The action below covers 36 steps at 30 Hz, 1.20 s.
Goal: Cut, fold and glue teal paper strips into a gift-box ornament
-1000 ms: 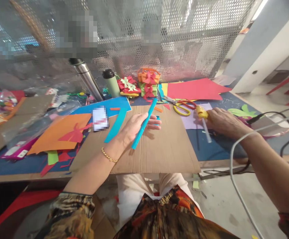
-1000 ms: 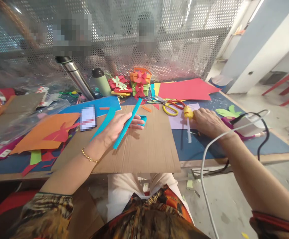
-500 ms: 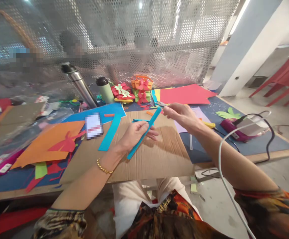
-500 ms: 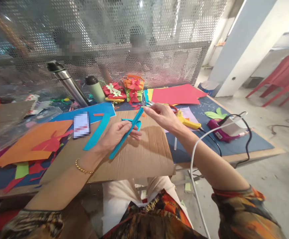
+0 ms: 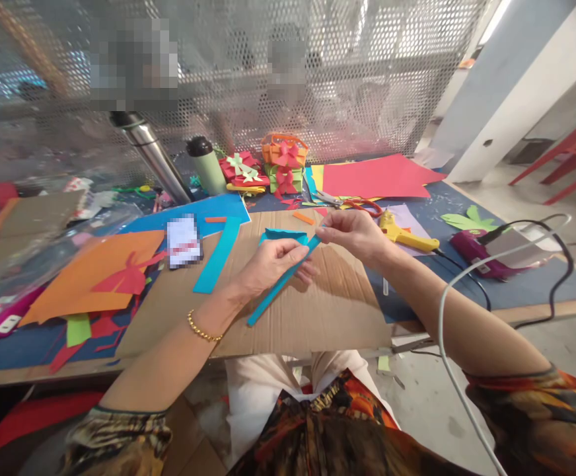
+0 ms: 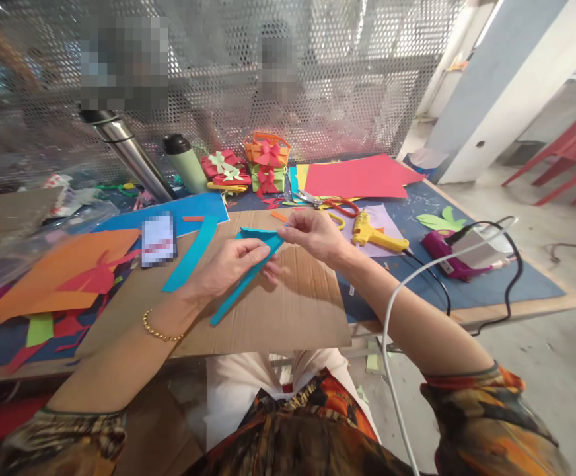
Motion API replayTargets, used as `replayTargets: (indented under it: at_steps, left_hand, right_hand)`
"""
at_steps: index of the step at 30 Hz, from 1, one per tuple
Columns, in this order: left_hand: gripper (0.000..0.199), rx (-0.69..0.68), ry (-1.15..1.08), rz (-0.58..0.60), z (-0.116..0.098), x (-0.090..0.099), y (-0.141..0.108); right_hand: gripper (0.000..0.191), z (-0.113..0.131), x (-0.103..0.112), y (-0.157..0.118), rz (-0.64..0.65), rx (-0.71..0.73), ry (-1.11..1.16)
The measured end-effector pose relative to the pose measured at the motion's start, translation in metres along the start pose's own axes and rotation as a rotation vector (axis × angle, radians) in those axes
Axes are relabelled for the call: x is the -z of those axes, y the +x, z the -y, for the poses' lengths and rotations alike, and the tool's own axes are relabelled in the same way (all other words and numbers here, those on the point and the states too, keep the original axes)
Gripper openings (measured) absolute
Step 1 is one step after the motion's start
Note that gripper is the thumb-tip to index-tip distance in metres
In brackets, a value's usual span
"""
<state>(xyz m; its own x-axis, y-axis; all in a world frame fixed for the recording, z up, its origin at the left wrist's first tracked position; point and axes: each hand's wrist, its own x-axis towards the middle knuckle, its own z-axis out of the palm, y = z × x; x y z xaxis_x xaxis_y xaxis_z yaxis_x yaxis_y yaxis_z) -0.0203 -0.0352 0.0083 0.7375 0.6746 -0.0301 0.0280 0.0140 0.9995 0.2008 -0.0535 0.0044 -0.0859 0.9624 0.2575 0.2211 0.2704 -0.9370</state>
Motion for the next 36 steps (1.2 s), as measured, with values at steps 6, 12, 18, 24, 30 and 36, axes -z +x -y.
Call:
replayTargets:
  at_steps: [6,12,18,24,30,36]
  left_hand:
    - [0.042,-0.032,0.024,-0.018,-0.004,-0.004,0.0]
    - [0.043,-0.065,0.061,-0.043,-0.007,-0.006,0.0]
    - [0.047,-0.038,-0.016,-0.011,-0.004,0.0,0.001]
    - [0.042,0.015,0.01,0.003,-0.005,0.0,0.0]
    - [0.041,-0.036,-0.015,-0.026,-0.003,-0.001,0.002]
    - [0.039,0.005,-0.019,0.003,-0.001,-0.001,0.003]
  right_hand:
    - [0.055,0.014,-0.007,-0.007,0.053,0.008,-0.056]
    - [0.032,0.016,-0.016,-0.011,0.061,-0.095,0.01]
    - [0.02,0.004,-0.02,-0.009,-0.012,-0.106,0.129]
    - [0.022,0.006,-0.016,-0.008,-0.053,-0.051,0.117]
    - [0.03,0.009,-0.025,-0.012,0.003,-0.085,0.156]
    - [0.021,0.011,-0.032,-0.015,0.021,-0.106,0.206]
